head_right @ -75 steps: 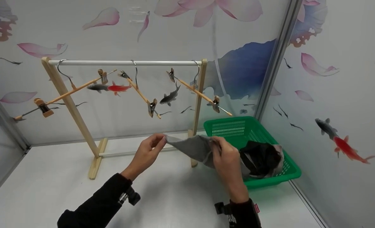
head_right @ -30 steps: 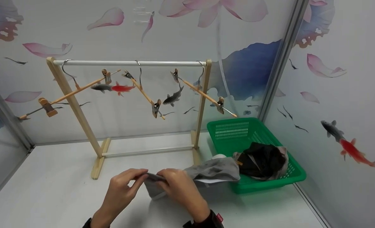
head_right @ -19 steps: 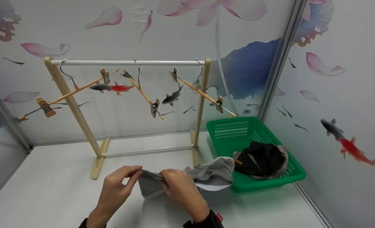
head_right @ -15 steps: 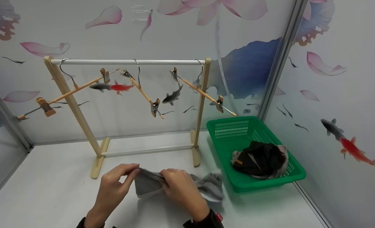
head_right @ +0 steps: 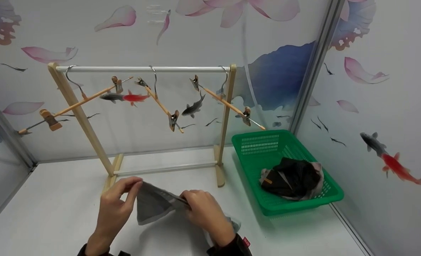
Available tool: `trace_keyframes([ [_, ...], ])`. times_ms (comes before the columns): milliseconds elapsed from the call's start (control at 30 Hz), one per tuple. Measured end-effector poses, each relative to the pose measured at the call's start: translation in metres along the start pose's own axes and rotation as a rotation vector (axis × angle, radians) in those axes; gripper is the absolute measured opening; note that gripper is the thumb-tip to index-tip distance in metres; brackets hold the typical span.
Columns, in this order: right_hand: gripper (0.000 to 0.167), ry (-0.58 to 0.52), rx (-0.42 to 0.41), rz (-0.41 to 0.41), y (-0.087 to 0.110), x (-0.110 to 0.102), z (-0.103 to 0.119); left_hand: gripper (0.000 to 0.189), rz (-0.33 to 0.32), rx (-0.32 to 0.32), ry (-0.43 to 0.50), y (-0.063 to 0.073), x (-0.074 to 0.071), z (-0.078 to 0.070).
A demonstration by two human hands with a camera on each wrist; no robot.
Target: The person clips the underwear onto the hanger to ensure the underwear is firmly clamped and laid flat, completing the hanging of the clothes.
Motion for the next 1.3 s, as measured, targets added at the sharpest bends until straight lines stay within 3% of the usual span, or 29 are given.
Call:
trace_keyframes([
  [167,0.028,-0.013,0.04,0.032,0.001,-0.002,-0.003,0.019,-0.052,0.001,-0.018,-0.003,-0.01,0.008],
  [333,0.027,-0.003,0.057,0.035,0.002,-0.007,-0.006,0.018,-0.082,-0.046,-0.044,-0.005,-0.022,0.019],
  [567,0.025,0.009,0.067,-0.002,0.005,-0.021,-0.019,0.014,-0.11,-0.138,-0.1,-0.008,-0.041,0.037],
  [767,0.02,-0.074,0.131,-0.057,0.009,-0.043,-0.03,0.012,-0.143,-0.18,-0.113,-0.009,-0.053,0.044],
  [933,0.018,-0.25,0.17,-0.172,0.017,-0.067,-0.032,0.014,-0.155,-0.187,-0.1,-0.012,-0.06,0.043],
  [1167,0.013,-0.496,0.212,-0.449,0.029,-0.097,-0.016,0.018,-0.121,-0.219,-0.064,-0.015,-0.072,0.032],
  [1300,0.014,-0.574,0.21,-0.515,0.034,-0.106,-0.003,0.019,-0.104,-0.219,-0.03,-0.017,-0.08,0.023],
])
Point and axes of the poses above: each hand's wrist, its own y-axis away from the middle knuckle, its own x-axis out of the palm, z = x × y, the point moved 2 cm from there along -y, towards the middle knuckle, and after that the axes turned 12 degrees about -y, right-handed, at the moved point
